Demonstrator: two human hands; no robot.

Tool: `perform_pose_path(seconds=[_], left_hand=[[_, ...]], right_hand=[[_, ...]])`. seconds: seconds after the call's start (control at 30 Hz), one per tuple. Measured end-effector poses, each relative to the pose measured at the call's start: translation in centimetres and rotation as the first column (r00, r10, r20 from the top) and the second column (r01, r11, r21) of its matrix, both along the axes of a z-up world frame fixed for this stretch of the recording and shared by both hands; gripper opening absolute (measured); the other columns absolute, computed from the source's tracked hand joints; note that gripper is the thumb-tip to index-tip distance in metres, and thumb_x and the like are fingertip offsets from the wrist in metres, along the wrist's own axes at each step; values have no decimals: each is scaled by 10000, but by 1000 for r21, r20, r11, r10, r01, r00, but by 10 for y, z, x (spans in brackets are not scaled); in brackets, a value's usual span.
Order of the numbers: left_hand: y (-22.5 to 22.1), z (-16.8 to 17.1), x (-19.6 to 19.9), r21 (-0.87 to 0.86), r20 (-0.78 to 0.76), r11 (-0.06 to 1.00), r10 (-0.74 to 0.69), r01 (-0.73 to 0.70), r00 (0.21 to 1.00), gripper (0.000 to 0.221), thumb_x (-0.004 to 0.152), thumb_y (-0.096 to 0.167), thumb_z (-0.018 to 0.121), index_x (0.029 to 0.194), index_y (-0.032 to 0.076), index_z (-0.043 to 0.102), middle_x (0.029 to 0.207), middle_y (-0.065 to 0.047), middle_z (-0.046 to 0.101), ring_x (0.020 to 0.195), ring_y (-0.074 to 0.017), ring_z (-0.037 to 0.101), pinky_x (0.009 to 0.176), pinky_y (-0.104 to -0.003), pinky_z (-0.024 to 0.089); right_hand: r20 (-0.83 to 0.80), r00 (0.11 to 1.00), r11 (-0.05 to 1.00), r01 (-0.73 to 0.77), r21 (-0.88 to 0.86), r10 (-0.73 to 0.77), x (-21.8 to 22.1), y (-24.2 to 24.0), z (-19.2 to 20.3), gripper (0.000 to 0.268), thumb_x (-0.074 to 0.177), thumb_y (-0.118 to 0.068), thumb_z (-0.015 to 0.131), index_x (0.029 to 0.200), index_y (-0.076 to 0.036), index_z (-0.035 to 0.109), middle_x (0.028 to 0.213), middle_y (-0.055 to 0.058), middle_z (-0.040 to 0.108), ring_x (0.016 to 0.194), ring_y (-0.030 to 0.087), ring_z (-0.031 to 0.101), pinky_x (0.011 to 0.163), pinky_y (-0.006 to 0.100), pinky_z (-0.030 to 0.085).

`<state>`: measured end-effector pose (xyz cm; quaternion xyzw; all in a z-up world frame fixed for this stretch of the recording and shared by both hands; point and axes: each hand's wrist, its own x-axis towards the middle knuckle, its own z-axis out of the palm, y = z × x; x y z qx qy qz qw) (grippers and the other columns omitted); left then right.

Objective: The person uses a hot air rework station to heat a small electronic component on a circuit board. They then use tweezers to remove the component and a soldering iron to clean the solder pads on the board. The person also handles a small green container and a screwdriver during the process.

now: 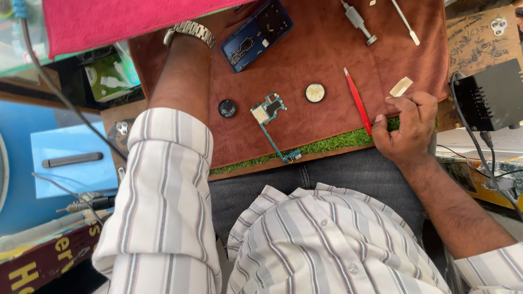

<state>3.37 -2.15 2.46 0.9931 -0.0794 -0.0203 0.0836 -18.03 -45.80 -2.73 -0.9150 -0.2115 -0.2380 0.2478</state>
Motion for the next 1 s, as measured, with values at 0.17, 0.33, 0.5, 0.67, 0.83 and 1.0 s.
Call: perform_pose_path(seconds=[0.17, 0.33, 0.5, 0.67, 0.83, 1.0], left_hand=[[7, -34, 18, -62, -39, 998, -12, 10, 999, 281, 1021, 284, 590, 1208, 105, 698, 1118, -103, 729, 1027, -310, 664, 874, -522, 474], [12, -54, 25, -131, -17, 991, -29, 26, 999, 282, 1038, 281, 564, 1202, 102, 707, 1107, -106, 737, 1010, -306, 683, 857, -505, 501], [20, -58, 24, -163, -6, 986, -23, 21, 1000, 289, 1055, 278, 538, 1195, 98, 715, 1095, -109, 746, 993, -301, 702, 839, -487, 528], [17, -61, 28, -180, 25, 983, -26, 30, 999, 301, 1072, 275, 513, 1189, 95, 724, 1084, -112, 755, 977, -297, 721, 822, -469, 555], [14, -60, 28, -215, 59, 976, -9, 21, 998, 319, 1089, 273, 487, 1183, 92, 732, 1072, -115, 763, 960, -292, 740, 805, -451, 582], [25, -62, 18, -367, 155, 927, -16, 73, 988, 333, 1105, 272, 478, 1172, 78, 740, 1061, -114, 775, 944, -292, 756, 781, -435, 604]], right_hand=[[4, 1000, 1000, 16, -20, -16, 1, 2, 2, 381, 904, -138, 760, 1241, 0, 645, 1247, 161, 456, 1142, 283, 502, 982, 389, 499], [-10, 1000, 998, 6, -59, -7, 3, -2, -2, 365, 926, -152, 744, 1237, 7, 638, 1246, 151, 424, 1138, 251, 473, 954, 364, 501], [-20, 1000, 998, 15, -63, -16, 3, -2, -5, 357, 931, -138, 739, 1245, -1, 642, 1251, 148, 429, 1151, 251, 473, 973, 364, 497], [-6, 999, 997, 31, -71, -32, 2, -3, -7, 359, 925, -122, 745, 1249, -4, 645, 1248, 145, 436, 1155, 253, 475, 990, 369, 485], [-16, 999, 998, 36, -60, -37, 2, -3, -7, 330, 924, -120, 752, 1213, -5, 640, 1241, 151, 442, 1159, 254, 476, 991, 369, 485], [11, 1000, 999, 27, -41, -27, 4, -1, -7, 358, 905, -109, 758, 1229, -6, 646, 1239, 156, 460, 1157, 262, 481, 986, 392, 485]])
